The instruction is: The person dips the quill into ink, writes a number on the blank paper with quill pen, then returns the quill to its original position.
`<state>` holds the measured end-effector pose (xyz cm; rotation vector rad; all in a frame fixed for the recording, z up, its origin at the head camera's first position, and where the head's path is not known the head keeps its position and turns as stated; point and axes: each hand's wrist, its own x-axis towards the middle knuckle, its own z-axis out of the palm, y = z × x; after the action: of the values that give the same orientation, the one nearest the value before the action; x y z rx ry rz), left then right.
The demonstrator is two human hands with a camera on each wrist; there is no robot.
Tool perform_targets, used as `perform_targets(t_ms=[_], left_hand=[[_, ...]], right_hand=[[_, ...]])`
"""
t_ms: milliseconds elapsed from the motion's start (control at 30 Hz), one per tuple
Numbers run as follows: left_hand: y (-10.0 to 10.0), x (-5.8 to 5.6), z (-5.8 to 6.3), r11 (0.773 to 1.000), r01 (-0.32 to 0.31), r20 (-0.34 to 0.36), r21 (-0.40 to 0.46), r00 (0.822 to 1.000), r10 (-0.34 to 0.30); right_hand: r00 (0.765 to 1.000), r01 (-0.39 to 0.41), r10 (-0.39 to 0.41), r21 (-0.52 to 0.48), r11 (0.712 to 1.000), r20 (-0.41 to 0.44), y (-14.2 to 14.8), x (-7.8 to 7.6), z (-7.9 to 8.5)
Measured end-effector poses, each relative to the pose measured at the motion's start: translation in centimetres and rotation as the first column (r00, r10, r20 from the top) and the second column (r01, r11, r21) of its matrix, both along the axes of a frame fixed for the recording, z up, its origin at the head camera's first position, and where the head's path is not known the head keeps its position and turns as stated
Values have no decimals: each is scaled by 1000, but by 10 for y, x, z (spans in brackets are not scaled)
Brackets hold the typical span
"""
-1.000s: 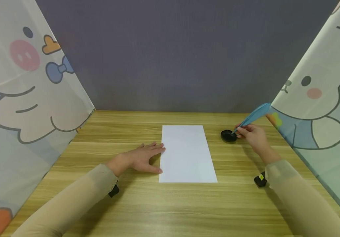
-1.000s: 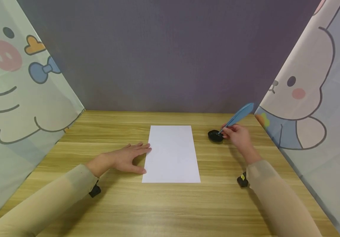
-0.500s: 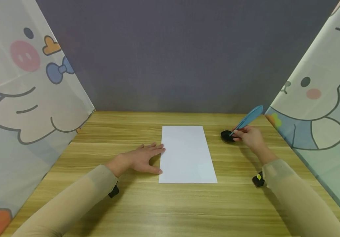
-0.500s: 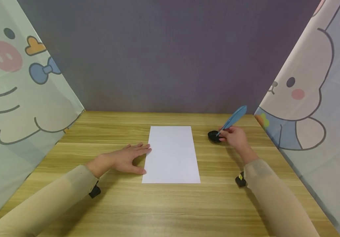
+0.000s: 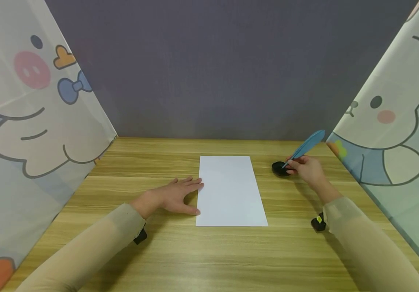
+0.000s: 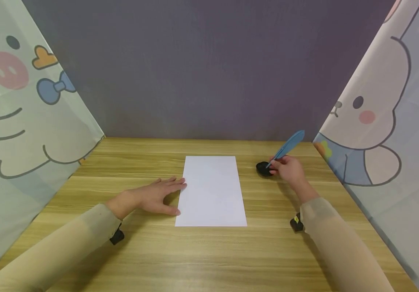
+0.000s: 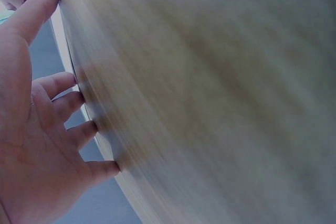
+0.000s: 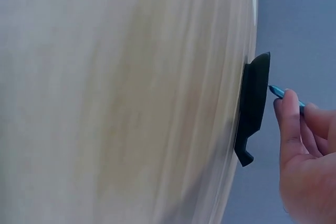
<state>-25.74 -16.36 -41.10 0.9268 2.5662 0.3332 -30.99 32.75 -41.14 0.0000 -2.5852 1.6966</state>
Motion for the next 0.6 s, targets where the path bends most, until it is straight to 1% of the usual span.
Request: perform_targets(t_ms=[133, 300, 600], left_hand=[[0, 0, -1, 1000, -2, -1, -3, 1000, 2], [0, 0, -2, 1000, -3, 0, -3, 1000, 3], [-1, -2, -2, 1000, 6, -1, -9, 1000, -6]], right_hand=[[999, -7, 5, -50, 999, -41, -6, 3, 3], [997, -11, 8, -44, 999, -77, -17, 4, 7], [997, -42, 41, -12, 999, -62, -49, -2, 18]])
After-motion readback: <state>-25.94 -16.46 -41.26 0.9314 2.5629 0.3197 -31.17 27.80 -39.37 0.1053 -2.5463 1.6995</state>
